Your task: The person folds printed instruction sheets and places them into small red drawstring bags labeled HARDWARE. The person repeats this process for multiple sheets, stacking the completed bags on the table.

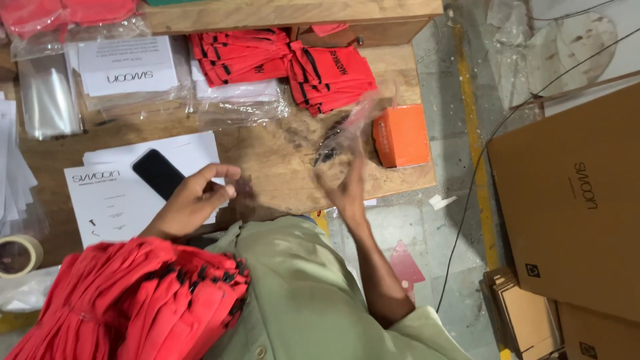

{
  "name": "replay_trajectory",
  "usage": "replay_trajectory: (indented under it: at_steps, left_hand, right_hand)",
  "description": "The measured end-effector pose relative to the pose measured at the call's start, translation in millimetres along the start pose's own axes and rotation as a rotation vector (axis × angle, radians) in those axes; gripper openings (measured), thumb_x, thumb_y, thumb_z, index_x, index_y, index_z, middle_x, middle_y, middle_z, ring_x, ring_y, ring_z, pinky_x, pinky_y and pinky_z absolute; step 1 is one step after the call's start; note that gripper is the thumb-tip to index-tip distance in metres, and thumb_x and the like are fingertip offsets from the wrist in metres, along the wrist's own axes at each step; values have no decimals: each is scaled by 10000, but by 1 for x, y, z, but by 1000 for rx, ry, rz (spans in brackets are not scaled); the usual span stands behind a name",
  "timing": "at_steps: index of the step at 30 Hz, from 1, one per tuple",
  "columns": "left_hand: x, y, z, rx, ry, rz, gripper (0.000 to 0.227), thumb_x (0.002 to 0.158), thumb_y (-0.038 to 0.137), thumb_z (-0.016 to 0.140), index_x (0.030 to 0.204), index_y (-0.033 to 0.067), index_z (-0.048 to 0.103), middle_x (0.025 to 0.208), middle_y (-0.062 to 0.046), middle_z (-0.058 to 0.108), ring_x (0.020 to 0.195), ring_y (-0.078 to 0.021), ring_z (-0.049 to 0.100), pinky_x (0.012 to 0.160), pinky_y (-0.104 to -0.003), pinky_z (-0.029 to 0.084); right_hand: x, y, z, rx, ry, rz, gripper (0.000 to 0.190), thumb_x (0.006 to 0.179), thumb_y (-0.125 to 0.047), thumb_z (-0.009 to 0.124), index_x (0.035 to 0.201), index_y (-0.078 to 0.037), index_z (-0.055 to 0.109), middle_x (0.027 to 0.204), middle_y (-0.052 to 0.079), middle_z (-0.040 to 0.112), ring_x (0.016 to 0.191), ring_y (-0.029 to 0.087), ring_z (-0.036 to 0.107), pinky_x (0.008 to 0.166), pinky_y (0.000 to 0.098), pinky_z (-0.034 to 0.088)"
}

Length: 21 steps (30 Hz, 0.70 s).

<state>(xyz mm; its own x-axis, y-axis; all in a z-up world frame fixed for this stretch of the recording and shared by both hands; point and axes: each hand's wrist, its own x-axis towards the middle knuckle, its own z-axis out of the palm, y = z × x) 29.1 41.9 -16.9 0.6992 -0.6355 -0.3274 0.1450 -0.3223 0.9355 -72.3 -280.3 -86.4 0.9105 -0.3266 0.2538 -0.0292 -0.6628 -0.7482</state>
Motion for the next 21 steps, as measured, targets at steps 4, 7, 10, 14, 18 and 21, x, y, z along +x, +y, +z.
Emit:
replay_trajectory:
  at_steps: [4, 7, 10, 14, 18, 21]
  left_hand:
    - [37, -33, 10, -125, 173, -50, 407, 921, -64, 519, 1312, 13, 603, 1223, -61, 653, 919, -137, 637, 802, -279, 534]
    - [75, -60, 14, -393, 159, -213, 444, 910, -92, 473, 1328, 27, 561, 1219, -64, 655, 935, -143, 654, 758, -293, 541]
    - [95, -95, 20, -510, 82, -240, 443, 916, -100, 504, 1335, 24, 571, 1203, -67, 648, 911, -156, 643, 733, -292, 546]
    - [98, -64, 30, -484, 65, -377, 427, 933, -47, 529, 1340, 76, 572, 1151, -45, 656, 797, -162, 606, 601, -307, 492]
    - [123, -114, 38, -530, 9, -383, 418, 923, -22, 581, 1330, 76, 567, 1143, -33, 666, 808, -128, 645, 641, -273, 527]
    - [108, -119, 13, -627, 20, -381, 424, 919, 19, 581, 1338, 80, 567, 1160, -45, 659, 856, -131, 653, 683, -285, 530]
  right_hand:
    - [-1, -164, -43, 648, -825, -300, 1454, 631, -258, 988, 1667, -58, -12, 1749, 224, 94, 1635, 356, 157, 1344, 480, 201]
    - [-10, -151, 11, 828, -1058, -471, 1561, 629, -236, 991, 1694, -81, -140, 1752, 191, -56, 1645, 263, 39, 1366, 422, 146]
    - [-4, -119, 43, 1323, -1499, -228, 1684, 599, -317, 1039, 1663, -115, -250, 1789, 154, 38, 1588, 184, 151, 1325, 366, 187]
    - [-21, -86, 60, 1365, -1563, -265, 1653, 627, -308, 1056, 1627, -131, -249, 1765, 74, -71, 1630, 123, 78, 1348, 351, 165]
    - [-26, -85, 67, 937, -1334, -203, 1363, 679, -242, 928, 1704, -21, 57, 1726, 150, 281, 1547, 193, 331, 1290, 377, 275]
    - [-57, -33, 98, 974, -1045, -131, 1115, 759, -187, 864, 1665, -38, 229, 1688, 122, 335, 1575, 228, 322, 1312, 397, 272]
